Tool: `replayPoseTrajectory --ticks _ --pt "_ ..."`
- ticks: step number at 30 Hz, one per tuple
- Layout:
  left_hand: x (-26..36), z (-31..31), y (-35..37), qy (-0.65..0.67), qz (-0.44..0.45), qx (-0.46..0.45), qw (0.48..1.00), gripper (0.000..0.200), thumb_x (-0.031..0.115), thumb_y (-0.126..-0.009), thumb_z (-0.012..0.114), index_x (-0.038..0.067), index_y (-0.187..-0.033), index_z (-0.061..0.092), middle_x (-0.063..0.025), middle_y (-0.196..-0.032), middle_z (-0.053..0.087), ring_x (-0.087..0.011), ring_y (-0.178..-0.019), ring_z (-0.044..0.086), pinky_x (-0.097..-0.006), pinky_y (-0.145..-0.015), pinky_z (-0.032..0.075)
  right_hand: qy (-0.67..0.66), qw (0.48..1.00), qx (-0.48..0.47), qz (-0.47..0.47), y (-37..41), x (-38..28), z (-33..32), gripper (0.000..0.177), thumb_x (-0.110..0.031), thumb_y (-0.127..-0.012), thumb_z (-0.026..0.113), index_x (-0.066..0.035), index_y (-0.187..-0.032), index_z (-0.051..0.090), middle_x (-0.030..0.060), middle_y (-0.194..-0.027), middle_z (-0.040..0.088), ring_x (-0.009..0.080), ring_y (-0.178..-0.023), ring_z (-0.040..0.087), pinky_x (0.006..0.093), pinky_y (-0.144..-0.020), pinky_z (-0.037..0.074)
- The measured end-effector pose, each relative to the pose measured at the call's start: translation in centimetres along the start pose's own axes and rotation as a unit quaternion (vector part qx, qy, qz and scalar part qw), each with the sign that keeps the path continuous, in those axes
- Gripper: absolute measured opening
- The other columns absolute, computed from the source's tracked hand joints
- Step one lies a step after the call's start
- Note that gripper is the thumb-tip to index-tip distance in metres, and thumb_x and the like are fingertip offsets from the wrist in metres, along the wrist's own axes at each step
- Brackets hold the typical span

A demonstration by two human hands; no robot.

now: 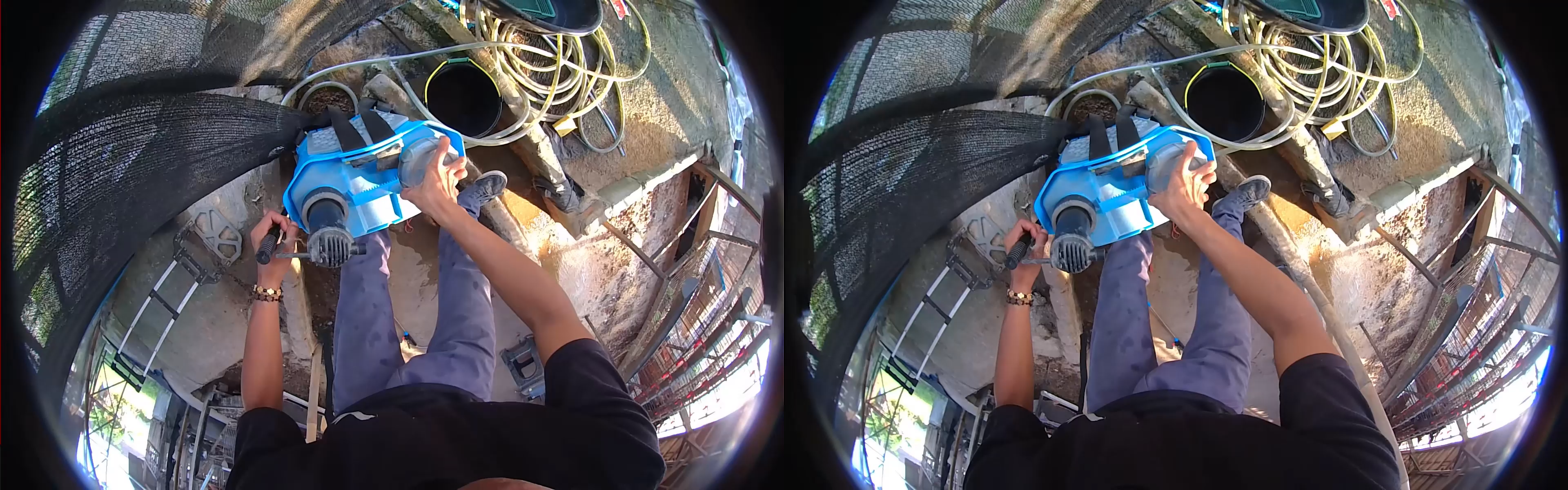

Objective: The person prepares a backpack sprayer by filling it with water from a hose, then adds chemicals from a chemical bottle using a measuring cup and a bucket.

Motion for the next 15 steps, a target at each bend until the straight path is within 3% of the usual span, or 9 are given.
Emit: replayPoseTrajectory --ticks 6,13,15 --pt "1.1 -0.1 -0.3 -0.055 -0.017 -0.019 0.998 0.02 0.003 -0.082 0.069 0.005 -0.077 0.05 -0.0036 -0.073 0.058 -0.0106 -0.067 0.053 -0.0259 -0.066 0.045 0.02 0.999 0.011 -0.024 -0.3 -0.3 -0.3 0.146 -0.024 -0.05 0.094 -0.013 -0.153 -0.01 0.0405 -0.145 0.005 0.0569 -0.132 0.022 0.0609 -0.095 0.043" --pt "1.6 0.1 -0.8 -0.037 -0.02 -0.016 0.999 0.019 0.002 -0.083 0.067 0.005 -0.077 0.05 -0.0026 -0.073 0.058 -0.0094 -0.069 0.055 -0.0252 -0.066 0.046 0.046 0.996 -0.013 -0.075 -0.5 -0.9 -1.8 0.138 -0.026 -0.05 0.09 -0.012 -0.152 -0.002 0.0356 -0.143 0.012 0.0523 -0.133 0.022 0.0615 -0.097 0.041" --pt "1.1 -0.2 -1.4 -0.024 -0.021 0.0 0.999 0.019 0.002 -0.083 0.067 0.005 -0.076 0.049 -0.0024 -0.074 0.058 -0.0092 -0.069 0.055 -0.0248 -0.066 0.046 0.026 0.994 0.018 -0.101 -0.5 -1.0 -2.2 0.138 -0.027 -0.05 0.089 -0.017 -0.153 -0.002 0.0358 -0.143 0.012 0.0526 -0.134 0.021 0.0623 -0.1 0.036"
Point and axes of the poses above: each hand's wrist, its own y-axis away from the middle knuckle, its own z-axis out of the palm, x = y × z, the point moved 6 cm from there along -y, towards the middle knuckle
